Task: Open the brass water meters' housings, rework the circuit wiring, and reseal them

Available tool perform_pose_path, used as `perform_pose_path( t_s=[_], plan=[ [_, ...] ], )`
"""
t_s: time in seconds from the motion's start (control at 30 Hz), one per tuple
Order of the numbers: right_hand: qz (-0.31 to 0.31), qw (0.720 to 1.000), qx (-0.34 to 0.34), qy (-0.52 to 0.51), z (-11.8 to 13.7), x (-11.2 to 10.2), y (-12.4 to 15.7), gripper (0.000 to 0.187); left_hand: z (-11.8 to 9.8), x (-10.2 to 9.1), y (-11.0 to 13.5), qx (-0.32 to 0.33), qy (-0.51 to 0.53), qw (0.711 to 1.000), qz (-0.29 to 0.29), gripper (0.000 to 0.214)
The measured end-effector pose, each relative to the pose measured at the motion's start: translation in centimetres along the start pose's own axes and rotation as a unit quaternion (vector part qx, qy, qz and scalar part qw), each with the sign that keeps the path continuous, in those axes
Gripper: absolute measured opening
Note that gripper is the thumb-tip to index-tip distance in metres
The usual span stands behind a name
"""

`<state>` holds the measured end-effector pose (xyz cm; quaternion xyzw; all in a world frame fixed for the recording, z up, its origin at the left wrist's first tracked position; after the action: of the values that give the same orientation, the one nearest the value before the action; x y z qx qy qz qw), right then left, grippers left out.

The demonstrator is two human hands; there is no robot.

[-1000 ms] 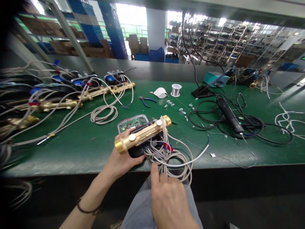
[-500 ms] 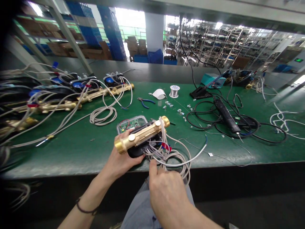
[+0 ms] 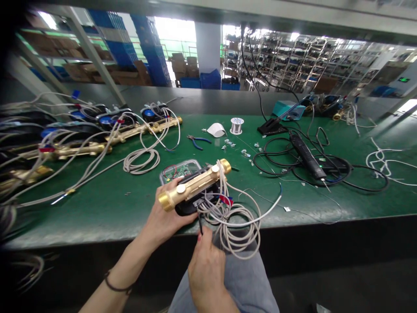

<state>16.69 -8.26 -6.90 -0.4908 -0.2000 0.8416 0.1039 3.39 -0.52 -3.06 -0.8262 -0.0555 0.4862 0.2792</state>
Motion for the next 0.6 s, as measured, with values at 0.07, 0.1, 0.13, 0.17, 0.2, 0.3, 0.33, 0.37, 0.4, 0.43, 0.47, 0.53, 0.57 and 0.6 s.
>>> perform_pose_path(
  t_s=[0.07,0.1,0.13,0.17,0.2,0.3,0.33,0.37,0.4,0.43,0.47,0.53,0.57,0.6],
  plan=[
    [0.004,1.0,0.007,-0.01,0.2,-0.2,0.0,0.033,0.1,-0.1,0.0,0.009,0.0,1.0,0.007,0.07],
    [0.019,1.0,0.013,0.003,0.3,-0.4,-0.2,0.032,0.2,-0.1,0.0,0.011,0.0,1.0,0.008,0.07],
    [0.045,0.998,0.021,0.024,0.4,-0.6,-0.3,0.03,0.3,-0.1,0.0,0.01,0.0,1.0,0.008,0.069],
    [0.076,0.995,0.029,0.05,0.4,-0.9,-0.6,0.028,0.3,-0.1,0.0,0.01,0.0,1.0,0.007,0.068],
    [0.108,0.991,0.036,0.077,0.5,-1.2,-0.8,0.027,0.3,-0.1,0.0,0.009,0.0,1.0,0.006,0.067],
    [0.162,0.978,0.048,0.122,0.6,-2.0,-1.6,0.023,0.1,0.2,-0.1,0.006,0.0,1.0,0.0,0.06],
    [0.168,0.977,0.049,0.123,0.7,-2.4,-1.9,0.022,0.0,0.2,-0.1,0.006,0.0,1.0,-0.002,0.058],
    [0.174,0.975,0.05,0.126,0.7,-2.8,-2.3,0.021,-0.1,0.3,-0.1,0.005,0.001,1.0,-0.004,0.057],
    [0.19,0.971,0.051,0.132,0.8,-3.2,-2.6,0.02,-0.2,0.4,-0.1,0.006,0.002,1.0,-0.005,0.057],
    [0.214,0.965,0.051,0.144,0.9,-3.6,-3.0,0.02,-0.2,0.4,-0.1,0.005,0.003,1.0,-0.007,0.057],
    [0.243,0.956,0.052,0.158,1.0,-4.1,-3.5,0.021,-0.3,0.5,0.0,0.003,0.005,1.0,-0.01,0.058],
    [0.298,0.935,0.048,0.187,1.4,-5.2,-4.6,0.023,-0.3,0.6,0.0,-0.005,0.009,1.0,-0.02,0.062],
    [0.319,0.926,0.044,0.199,1.5,-5.8,-5.2,0.023,-0.3,0.6,0.1,-0.009,0.012,1.0,-0.025,0.064],
    [0.331,0.92,0.039,0.206,1.7,-6.3,-5.8,0.022,-0.3,0.7,0.1,-0.012,0.015,0.999,-0.03,0.065]
  ],
)
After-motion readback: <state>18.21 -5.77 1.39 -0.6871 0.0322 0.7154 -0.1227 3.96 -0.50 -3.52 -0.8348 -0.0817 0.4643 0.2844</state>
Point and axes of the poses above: each hand's wrist, its own y-axis away from the middle knuckle, its own x-axis out of the palm, z = x × y, the point moved 3 cm from there along -y, towards the middle knuckle, and after that the axes turned 3 degrees about x, right-handed, at the moved point
